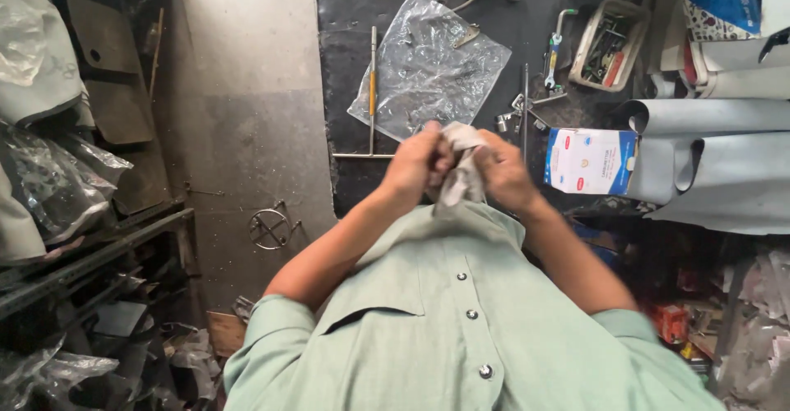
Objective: The person works on a carburetor at a cluttered workbench. They first loosen a fitting with a wrench, then wipe parts and their hands with a cloth, handle small components, and finally use a long screwdriver to turn a screw on the carburetor body while holding it in one hand.
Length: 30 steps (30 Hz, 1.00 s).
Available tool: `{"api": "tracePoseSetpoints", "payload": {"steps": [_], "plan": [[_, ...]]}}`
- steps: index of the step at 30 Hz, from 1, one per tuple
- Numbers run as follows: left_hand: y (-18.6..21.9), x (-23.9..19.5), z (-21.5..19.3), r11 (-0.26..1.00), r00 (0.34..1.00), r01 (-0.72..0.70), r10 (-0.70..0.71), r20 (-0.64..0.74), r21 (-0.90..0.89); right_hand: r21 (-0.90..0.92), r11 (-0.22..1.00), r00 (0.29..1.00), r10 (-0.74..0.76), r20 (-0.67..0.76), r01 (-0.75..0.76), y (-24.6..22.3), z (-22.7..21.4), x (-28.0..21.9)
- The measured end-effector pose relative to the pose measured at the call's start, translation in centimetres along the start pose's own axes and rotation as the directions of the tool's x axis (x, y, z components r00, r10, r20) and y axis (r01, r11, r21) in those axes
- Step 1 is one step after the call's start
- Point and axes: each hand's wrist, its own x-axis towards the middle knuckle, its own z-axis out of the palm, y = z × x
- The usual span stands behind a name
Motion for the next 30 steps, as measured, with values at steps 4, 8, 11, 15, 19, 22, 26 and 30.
{"api": "tracePoseSetpoints", "payload": {"steps": [4,8,11,15,19,22,26,30], "plan": [[-4.4,3.3,0.2,0.949,0.972,-0.234,0.234,0.023,0.211,0.044,0.990,0.968,-0.122,-0.218,0.135,3.2,2.5,-0.4],[-4.7,3.1,-0.4,0.689,0.910,-0.348,0.411,0.053,0.636,0.101,0.989,0.951,-0.077,-0.300,0.112,3.1,3.2,-0.4],[-2.3,1.4,0.7,0.396,0.882,-0.323,0.455,0.122,0.860,0.326,0.943,0.933,0.059,-0.355,0.064,6.4,2.4,-0.6],[0.2,-0.2,1.4,0.192,0.815,-0.353,0.543,0.201,0.916,0.248,0.966,0.944,0.013,-0.331,0.073,7.6,1.1,-0.6],[1.6,-0.8,1.5,0.207,0.770,-0.469,0.572,0.283,0.859,-0.161,0.987,0.975,-0.033,-0.219,-0.003,7.4,0.5,-0.4],[1.1,-0.2,0.3,0.225,0.769,-0.549,0.514,0.380,0.805,-0.298,0.955,0.989,-0.040,-0.142,-0.004,7.2,0.4,-0.3],[1.2,0.5,-0.6,0.231,0.775,-0.580,0.450,0.443,0.781,-0.364,0.929,0.980,-0.014,-0.199,-0.061,7.0,0.8,-0.1],[2.7,1.7,-0.8,0.233,0.736,-0.644,0.448,0.507,0.729,0.051,0.984,0.974,0.178,-0.138,-0.173,7.2,-0.9,0.9]]}}
